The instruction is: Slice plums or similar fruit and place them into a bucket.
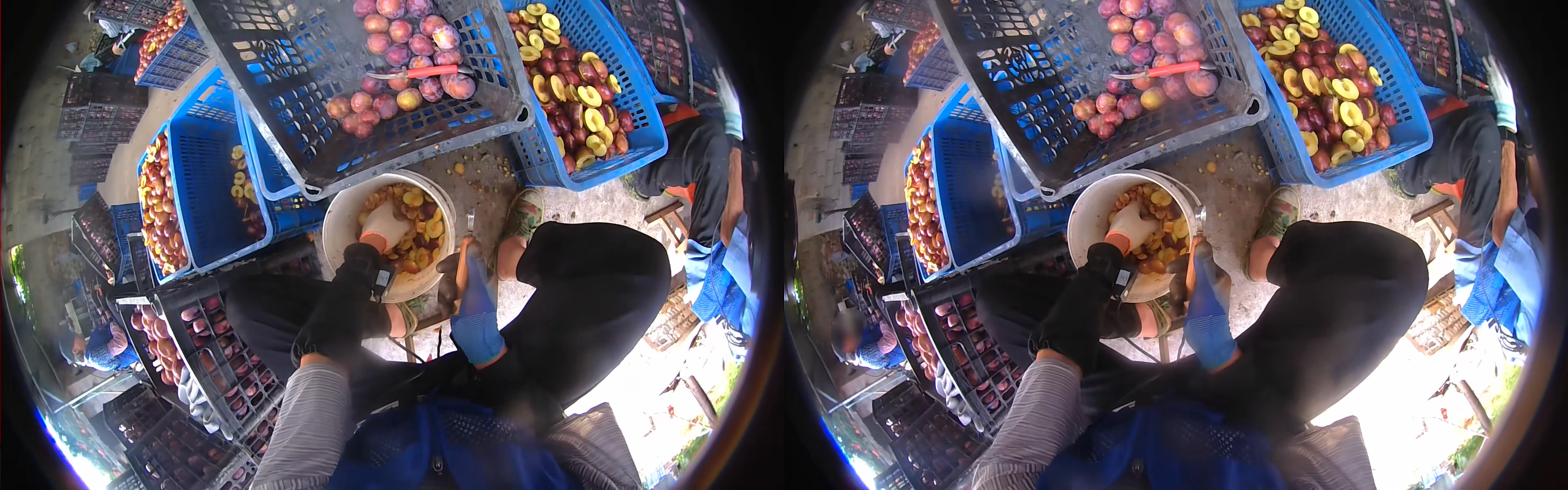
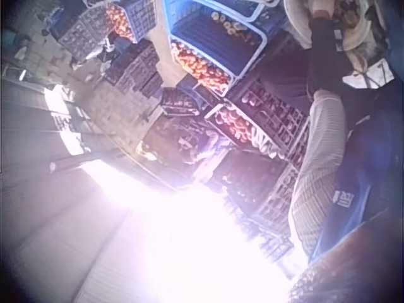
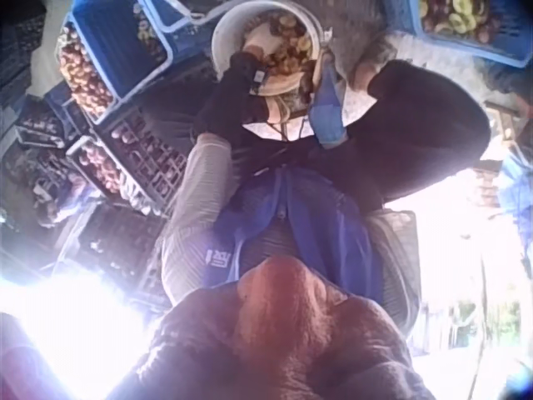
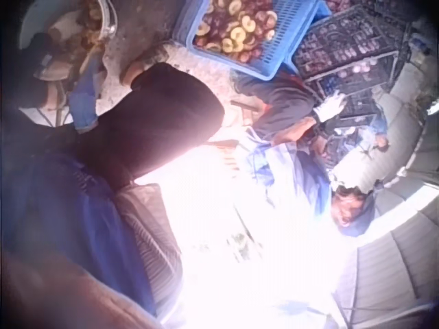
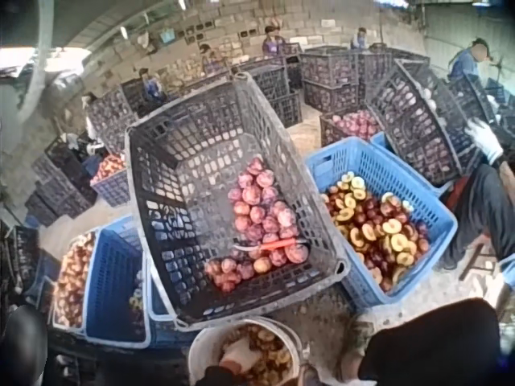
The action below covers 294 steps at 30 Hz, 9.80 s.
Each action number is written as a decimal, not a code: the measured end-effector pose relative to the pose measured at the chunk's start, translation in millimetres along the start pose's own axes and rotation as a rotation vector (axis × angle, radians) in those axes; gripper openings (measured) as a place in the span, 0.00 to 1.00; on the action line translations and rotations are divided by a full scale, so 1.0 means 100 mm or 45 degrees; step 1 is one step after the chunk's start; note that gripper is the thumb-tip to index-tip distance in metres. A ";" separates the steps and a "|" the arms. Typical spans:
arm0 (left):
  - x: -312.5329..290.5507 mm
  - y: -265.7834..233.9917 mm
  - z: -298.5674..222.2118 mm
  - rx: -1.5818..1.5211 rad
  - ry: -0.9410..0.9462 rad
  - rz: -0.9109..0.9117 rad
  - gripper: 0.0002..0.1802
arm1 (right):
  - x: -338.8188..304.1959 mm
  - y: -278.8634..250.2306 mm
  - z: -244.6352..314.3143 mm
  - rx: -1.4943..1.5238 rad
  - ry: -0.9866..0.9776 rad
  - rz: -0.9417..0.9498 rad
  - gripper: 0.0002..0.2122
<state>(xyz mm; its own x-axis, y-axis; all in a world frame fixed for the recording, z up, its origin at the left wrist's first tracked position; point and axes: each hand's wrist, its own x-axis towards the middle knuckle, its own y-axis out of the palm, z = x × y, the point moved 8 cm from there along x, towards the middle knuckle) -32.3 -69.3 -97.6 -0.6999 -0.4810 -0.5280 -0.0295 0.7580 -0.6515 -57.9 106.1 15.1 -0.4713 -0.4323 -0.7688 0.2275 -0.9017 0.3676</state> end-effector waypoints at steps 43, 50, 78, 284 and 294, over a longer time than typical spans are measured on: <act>-1.61 -0.46 -0.30 -2.620 -0.176 -0.362 0.20 | -0.54 0.49 -0.45 -1.492 -0.801 0.122 0.17; -1.57 -0.44 -0.25 -2.429 -0.154 -0.370 0.18 | -0.44 0.50 -0.62 -1.262 -0.746 0.338 0.16; -1.75 -0.55 -0.27 -2.089 0.066 -0.635 0.18 | -0.46 0.44 -0.77 -1.059 -0.408 0.493 0.20; -0.95 -0.67 -0.18 0.605 0.073 0.181 0.11 | 0.11 0.09 -0.86 -0.690 0.310 0.113 0.23; -0.13 0.01 0.37 0.674 -0.168 0.208 0.12 | 0.17 -0.02 -0.65 -0.393 0.287 -0.041 0.21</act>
<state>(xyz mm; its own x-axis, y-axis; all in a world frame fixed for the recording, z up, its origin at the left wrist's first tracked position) 3.3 -78.8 -111.8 -0.5693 -0.4531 -0.6861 0.4570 0.5193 -0.7221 -11.0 100.6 -33.0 -0.2911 -0.3614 -0.8858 0.4773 -0.8573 0.1929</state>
